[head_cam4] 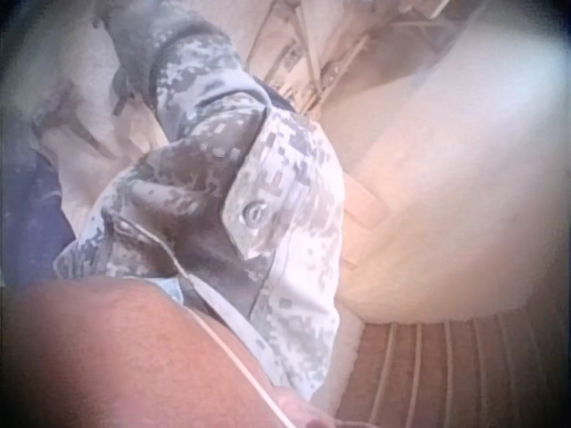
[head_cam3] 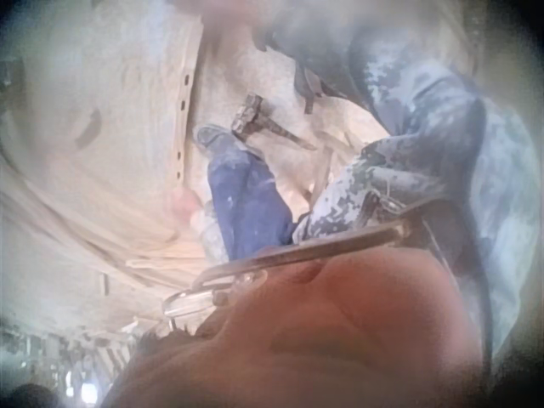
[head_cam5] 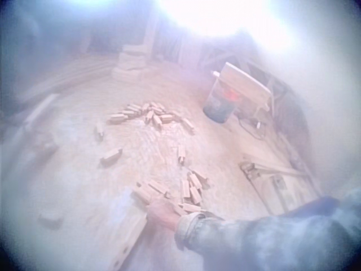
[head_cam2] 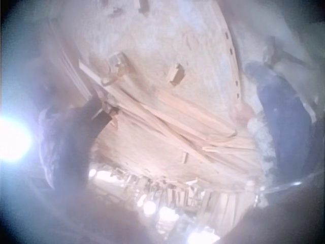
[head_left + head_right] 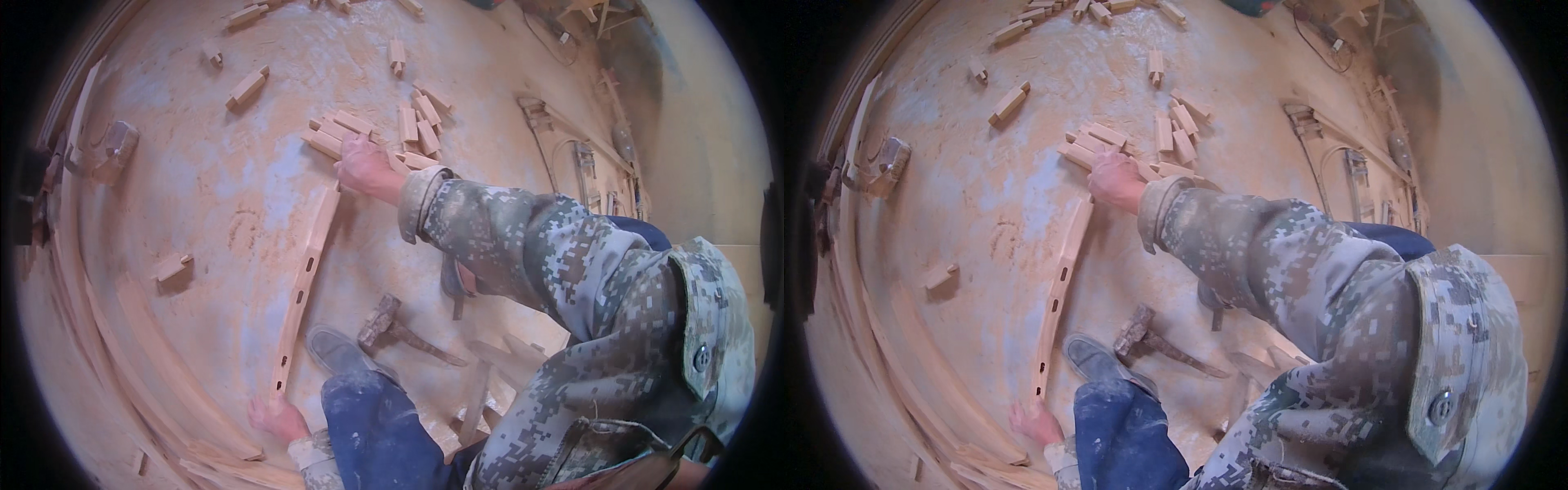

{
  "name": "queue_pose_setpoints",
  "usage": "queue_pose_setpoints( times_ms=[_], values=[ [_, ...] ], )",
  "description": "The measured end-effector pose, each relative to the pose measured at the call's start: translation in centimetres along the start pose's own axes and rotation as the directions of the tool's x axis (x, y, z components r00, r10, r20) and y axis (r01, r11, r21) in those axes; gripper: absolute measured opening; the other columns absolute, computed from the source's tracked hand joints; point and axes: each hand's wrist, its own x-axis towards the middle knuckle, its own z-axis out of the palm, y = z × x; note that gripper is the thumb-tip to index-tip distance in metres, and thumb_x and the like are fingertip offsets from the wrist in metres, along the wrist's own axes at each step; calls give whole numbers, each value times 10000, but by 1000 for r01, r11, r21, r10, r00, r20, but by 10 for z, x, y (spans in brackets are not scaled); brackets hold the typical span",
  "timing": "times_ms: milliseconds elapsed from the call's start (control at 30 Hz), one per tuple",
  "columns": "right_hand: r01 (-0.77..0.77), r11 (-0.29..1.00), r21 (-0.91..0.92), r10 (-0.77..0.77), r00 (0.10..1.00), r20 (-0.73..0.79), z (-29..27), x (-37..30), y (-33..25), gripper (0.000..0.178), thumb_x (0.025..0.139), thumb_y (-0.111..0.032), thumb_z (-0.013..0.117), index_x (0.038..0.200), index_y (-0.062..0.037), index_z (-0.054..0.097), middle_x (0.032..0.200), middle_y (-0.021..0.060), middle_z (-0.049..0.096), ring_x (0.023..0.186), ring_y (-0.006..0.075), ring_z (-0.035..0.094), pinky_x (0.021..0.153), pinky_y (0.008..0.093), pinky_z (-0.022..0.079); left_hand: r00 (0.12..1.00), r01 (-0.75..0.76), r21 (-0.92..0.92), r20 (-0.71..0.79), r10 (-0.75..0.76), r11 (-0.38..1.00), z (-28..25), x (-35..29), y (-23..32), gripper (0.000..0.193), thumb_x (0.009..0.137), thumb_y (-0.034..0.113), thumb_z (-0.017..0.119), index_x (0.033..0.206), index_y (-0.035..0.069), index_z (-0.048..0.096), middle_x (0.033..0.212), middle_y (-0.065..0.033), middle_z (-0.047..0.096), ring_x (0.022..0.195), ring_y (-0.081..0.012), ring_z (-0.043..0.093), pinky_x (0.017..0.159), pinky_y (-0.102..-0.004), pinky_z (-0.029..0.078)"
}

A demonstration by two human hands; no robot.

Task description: The person sits on the floor and assembles small wooden pieces into a ladder-like structure using a hammer to tap them into place. They repeatedly pick up pieces, align them, and secure them with the hammer.

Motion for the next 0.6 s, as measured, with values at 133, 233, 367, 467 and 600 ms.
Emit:
queue_pose_setpoints(
  times_ms=[133, 233, 367, 467, 600],
  values=[
    [31, 999, -21, -30, 999, 32, 11, 6, -15, 386, 932, -231, 706, 1179, 47, 602, 1100, 281, 715, 1059, 446, 729, 919, 527, 581, 991, -76, -65, -119, 68, 995, -15, 6, 24, 529, 896, 145, 777, 1349, -81, 626, 1509, -277, 505, 1445, -461, 371, 1174, -601, 332],
    [98, 995, -10, -98, 995, 7, 15, 2, 8, 301, 949, -203, 709, 1117, 33, 628, 993, 193, 741, 900, 308, 769, 779, 426, 607, 976, -141, -102, -181, 121, 985, -28, 10, 60, 520, 910, 168, 753, 1344, -94, 636, 1486, -293, 532, 1407, -448, 423, 1199, -563, 313],
    [-179, 650, 738, -266, 856, 443, 5, -48, -19, 253, 937, -167, 740, 1088, 8, 640, 891, 86, 719, 775, 134, 701, 677, 303, 562, 976, -151, -279, -196, 98, 948, -61, 27, 96, 465, 956, 173, 725, 1326, -98, 650, 1352, -256, 654, 1273, -356, 587, 1168, -468, 391],
    [-304, 470, 828, -286, 836, 469, -20, -112, -10, 270, 899, -152, 768, 1068, 27, 656, 875, 72, 725, 736, 121, 681, 624, 277, 542, 963, 109, -780, 236, 128, 616, -60, 36, 154, 382, 1015, 162, 687, 1295, -98, 667, 1204, -152, 724, 1141, -198, 666, 1037, -335, 501],
    [-170, 535, 828, -277, 890, 362, 7, -178, -30, 312, 872, -152, 780, 1097, 20, 649, 871, 118, 724, 742, 211, 705, 654, 341, 561, 871, 318, -884, 416, 264, 343, -52, 34, 203, 494, 1018, 114, 698, 1428, -115, 544, 1287, -163, 691, 1177, -212, 670, 1023, -327, 530]
  ],
)
